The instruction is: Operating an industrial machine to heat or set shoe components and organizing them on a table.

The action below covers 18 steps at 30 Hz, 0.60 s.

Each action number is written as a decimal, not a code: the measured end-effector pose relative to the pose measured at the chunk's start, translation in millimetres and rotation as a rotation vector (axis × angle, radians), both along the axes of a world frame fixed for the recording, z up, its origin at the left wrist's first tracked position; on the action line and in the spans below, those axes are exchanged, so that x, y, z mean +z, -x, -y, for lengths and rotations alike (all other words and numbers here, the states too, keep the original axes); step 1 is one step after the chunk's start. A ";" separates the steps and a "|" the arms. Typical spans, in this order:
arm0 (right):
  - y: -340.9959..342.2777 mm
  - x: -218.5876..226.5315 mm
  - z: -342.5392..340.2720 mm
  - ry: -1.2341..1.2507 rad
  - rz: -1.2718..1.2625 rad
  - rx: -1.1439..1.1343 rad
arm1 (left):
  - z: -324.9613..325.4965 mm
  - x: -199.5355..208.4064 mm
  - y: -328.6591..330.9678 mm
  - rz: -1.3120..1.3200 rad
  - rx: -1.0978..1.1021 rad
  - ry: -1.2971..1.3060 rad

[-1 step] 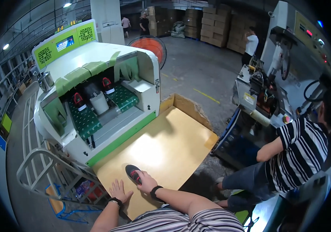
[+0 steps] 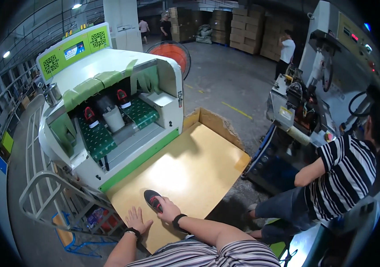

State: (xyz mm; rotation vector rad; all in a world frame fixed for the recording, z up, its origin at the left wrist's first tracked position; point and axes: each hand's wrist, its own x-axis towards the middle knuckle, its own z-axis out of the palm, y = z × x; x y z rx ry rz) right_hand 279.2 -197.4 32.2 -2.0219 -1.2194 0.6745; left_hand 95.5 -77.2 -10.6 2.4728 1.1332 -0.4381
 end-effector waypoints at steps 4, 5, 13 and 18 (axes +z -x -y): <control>8.2 -11.6 0.8 -0.170 0.416 -0.078 | -0.7 -1.0 1.8 -0.017 -0.001 0.006; 8.9 -12.2 1.7 -0.218 0.426 -0.031 | -1.2 -1.3 2.4 -0.018 -0.001 0.005; 6.4 -9.6 2.7 -0.227 0.318 0.060 | 0.2 -4.2 5.8 -0.029 0.007 -0.007; 6.0 -10.9 5.1 -0.319 0.392 0.057 | 1.4 -8.5 4.4 -0.021 0.021 0.011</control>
